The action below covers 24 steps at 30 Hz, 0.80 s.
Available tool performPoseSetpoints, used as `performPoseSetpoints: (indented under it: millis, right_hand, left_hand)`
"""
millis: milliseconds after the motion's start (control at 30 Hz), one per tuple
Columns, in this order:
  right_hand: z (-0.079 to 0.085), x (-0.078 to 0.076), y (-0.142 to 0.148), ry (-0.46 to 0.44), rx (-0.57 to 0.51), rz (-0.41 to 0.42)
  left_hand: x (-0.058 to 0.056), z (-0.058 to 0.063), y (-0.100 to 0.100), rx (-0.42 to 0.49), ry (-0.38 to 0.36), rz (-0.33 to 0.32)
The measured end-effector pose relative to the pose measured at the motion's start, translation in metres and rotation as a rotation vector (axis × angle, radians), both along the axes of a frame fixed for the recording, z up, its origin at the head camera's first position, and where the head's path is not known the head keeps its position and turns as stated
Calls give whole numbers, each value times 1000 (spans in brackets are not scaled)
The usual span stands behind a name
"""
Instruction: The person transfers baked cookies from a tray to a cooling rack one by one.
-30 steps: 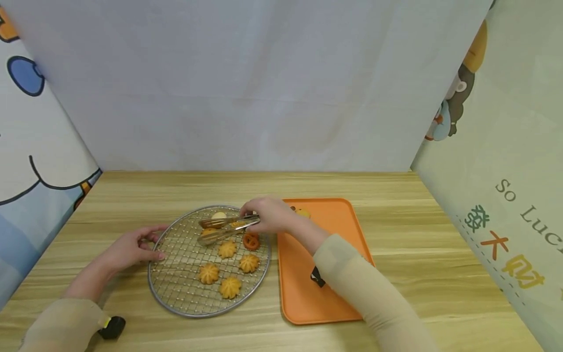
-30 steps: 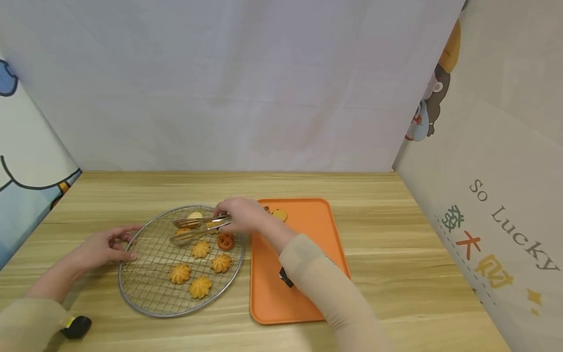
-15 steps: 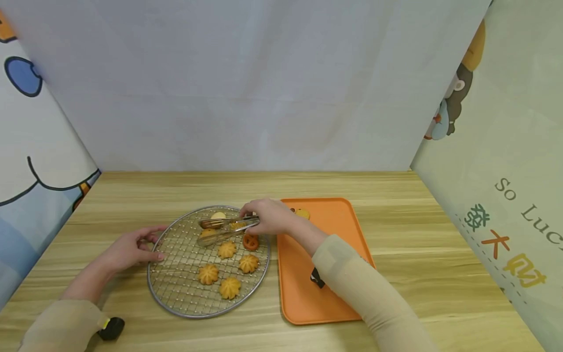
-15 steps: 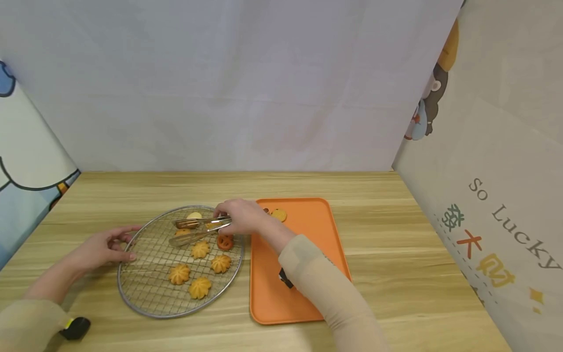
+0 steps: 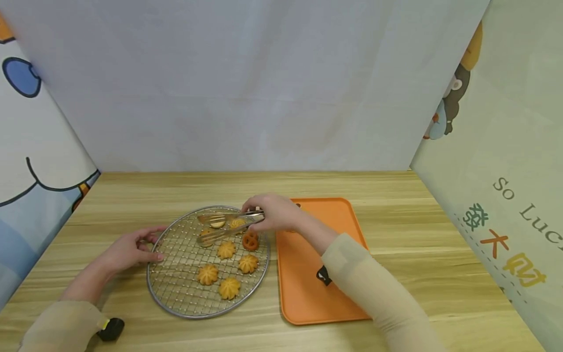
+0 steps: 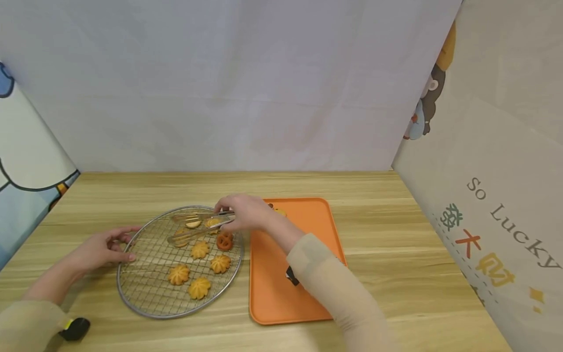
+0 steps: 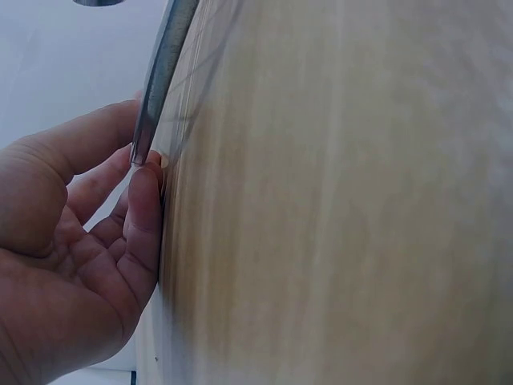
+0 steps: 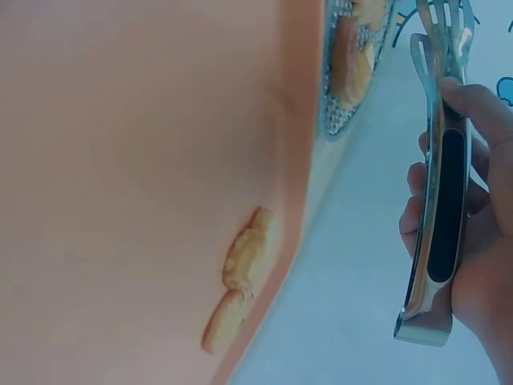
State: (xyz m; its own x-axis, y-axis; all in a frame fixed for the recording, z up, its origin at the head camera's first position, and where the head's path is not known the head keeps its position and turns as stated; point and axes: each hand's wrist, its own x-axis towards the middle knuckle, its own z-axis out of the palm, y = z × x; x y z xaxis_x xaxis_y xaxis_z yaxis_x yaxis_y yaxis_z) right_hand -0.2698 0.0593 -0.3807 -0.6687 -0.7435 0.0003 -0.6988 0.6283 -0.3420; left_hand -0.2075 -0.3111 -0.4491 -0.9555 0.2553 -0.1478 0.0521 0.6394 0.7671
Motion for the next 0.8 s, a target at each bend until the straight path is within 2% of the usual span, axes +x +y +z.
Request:
performPoseSetpoints:
  millis: [133,367,600,800]
  right_hand:
    - [6,3,10,32,-4,19]
    - [18,13,32,38,-43,11]
    - [31,21,58,97,-58,15]
    - [42,27,84,73,-95,-12]
  left_hand:
    - [4,-2,3,-5,-2,8]
    - [13,-3,10,-8,-9,32]
    - [22,-3,15,-3,-11,41]
    - [29,-3,19,-5,-9,45]
